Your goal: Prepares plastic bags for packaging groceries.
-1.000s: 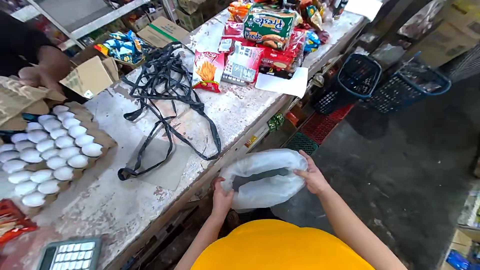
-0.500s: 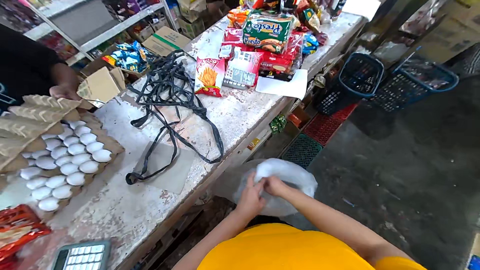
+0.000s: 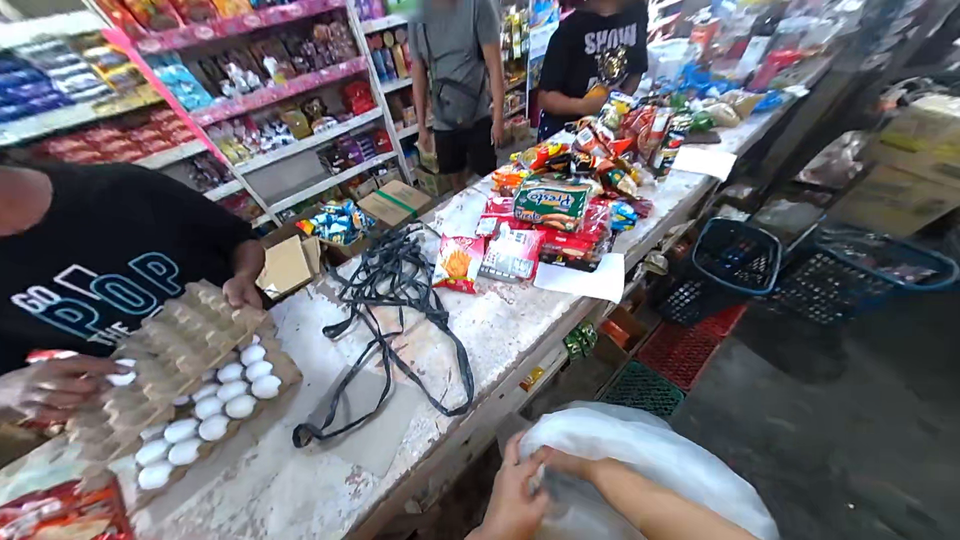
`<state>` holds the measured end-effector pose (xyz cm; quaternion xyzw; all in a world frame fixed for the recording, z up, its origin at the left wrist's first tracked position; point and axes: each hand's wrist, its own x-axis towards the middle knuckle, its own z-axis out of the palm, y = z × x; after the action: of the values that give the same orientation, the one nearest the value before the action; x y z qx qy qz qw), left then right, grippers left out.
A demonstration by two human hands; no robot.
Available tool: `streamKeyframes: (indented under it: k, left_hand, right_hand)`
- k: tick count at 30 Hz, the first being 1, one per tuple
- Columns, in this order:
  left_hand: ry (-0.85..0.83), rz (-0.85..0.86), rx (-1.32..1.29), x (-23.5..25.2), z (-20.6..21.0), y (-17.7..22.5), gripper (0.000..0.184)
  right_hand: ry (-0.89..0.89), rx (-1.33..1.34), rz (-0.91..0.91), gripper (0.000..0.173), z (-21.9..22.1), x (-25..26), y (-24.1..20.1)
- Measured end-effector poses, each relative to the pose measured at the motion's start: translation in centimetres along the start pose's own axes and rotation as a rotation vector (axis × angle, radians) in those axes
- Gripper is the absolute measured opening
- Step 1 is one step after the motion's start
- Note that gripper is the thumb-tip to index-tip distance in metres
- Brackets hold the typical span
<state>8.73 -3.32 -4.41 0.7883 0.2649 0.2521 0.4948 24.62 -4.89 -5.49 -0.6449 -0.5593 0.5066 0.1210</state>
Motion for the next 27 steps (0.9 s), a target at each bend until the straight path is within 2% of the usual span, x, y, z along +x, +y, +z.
streamKeyframes:
  k: [3, 5, 7, 9, 12, 15, 18, 21, 24, 27]
  left_hand:
    - [0.14, -0.162, -0.058, 0.1, -0.2, -1.9, 0.058]
    - [0.206, -0.23, -0.093, 0.4, -0.3, -2.7, 0.063]
    - [0.234, -0.317, -0.123, 1.1, -0.3, -2.8, 0.064]
    - [0.234, -0.377, -0.137, 1.9, 0.1, -2.8, 0.065]
    - [0.194, -0.412, -0.148, 3.5, 1.4, -2.0, 0.066]
    - [0.135, -0.411, -0.168, 5.2, 3.5, -1.0, 0.067]
    - [0.086, -0.423, -0.218, 7.2, 5.4, 0.4, 0.067]
    - [0.073, -0.441, -0.294, 9.7, 5.9, 2.4, 0.067]
    - [0.137, -0.477, -0.429, 12.4, 4.8, 5.5, 0.063]
    - [0.226, -0.434, -0.583, 14.4, 1.5, 9.2, 0.06]
  right_hand:
    - [-0.178, 0.089, -0.045, 0.04, -3.1, -2.7, 0.7]
    - [-0.12, 0.266, -0.102, 0.047, -6.2, -5.9, 0.9]
    - [0.157, 0.484, -0.166, 0.05, -9.6, -9.2, 2.2]
    - [0.534, 0.651, -0.163, 0.049, -13.0, -12.1, 4.0]
    - [1.059, 0.734, -0.136, 0.032, -17.3, -16.9, 6.7]
    - [1.353, 0.749, -0.28, 0.01, -19.4, -22.3, 10.1]
    - [1.475, 0.76, -0.383, 0.009, -19.9, -27.3, 12.6]
    - [1.526, 0.747, -0.413, 0.021, -19.9, -30.9, 15.4]
    - [1.514, 0.726, -0.453, 0.029, -20.3, -33.3, 18.8]
    - [1.445, 0.728, -0.444, 0.026, -21.3, -33.6, 20.6]
